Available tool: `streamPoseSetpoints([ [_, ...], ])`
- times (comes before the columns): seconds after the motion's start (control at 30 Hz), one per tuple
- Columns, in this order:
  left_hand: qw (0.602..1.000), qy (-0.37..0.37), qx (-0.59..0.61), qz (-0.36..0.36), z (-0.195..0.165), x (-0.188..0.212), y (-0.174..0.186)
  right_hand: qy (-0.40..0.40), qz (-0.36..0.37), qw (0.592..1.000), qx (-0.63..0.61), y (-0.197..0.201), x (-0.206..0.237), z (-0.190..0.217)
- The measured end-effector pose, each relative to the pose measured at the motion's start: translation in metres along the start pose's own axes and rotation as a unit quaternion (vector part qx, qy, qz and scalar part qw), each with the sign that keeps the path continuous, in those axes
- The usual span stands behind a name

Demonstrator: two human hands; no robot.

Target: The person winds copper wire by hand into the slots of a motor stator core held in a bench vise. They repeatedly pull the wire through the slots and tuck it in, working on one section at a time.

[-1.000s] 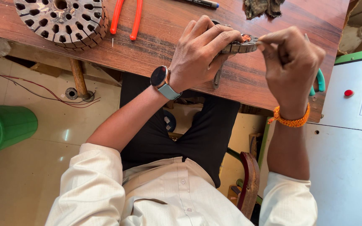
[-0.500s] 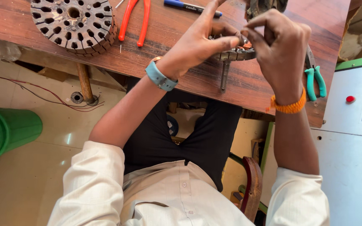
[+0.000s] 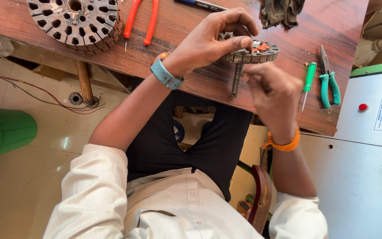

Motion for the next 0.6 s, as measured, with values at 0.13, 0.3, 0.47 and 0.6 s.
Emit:
streamPoseSetpoints([
  [0.13,0.951,-0.119,-0.278,-0.066,-0.014,0.016,-0.023,0.023,0.007,0.999,0.043,-0.018,0.022,-0.017],
  [0.3,0.859,-0.182,-0.461,-0.125,-0.005,0.022,-0.044,-0.089,-0.031,0.995,0.009,0.013,0.028,-0.036],
  [0.47,0.841,-0.2,-0.488,-0.118,0.003,0.026,-0.045,-0.027,-0.07,0.996,0.051,0.039,0.017,-0.038],
  [0.6,0.837,-0.203,-0.495,-0.114,-0.001,0.028,-0.045,0.017,-0.058,0.997,0.038,0.037,0.002,-0.035],
])
Point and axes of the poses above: each hand's wrist, its own x-axis away from the middle knuckle, its own y-axis out of the back of the hand, z = x × y, the point moved 1 cm from there along -x, towards the middle knuckle, and after that the axes turned 6 degrees about -z, right-handed, at the moved point
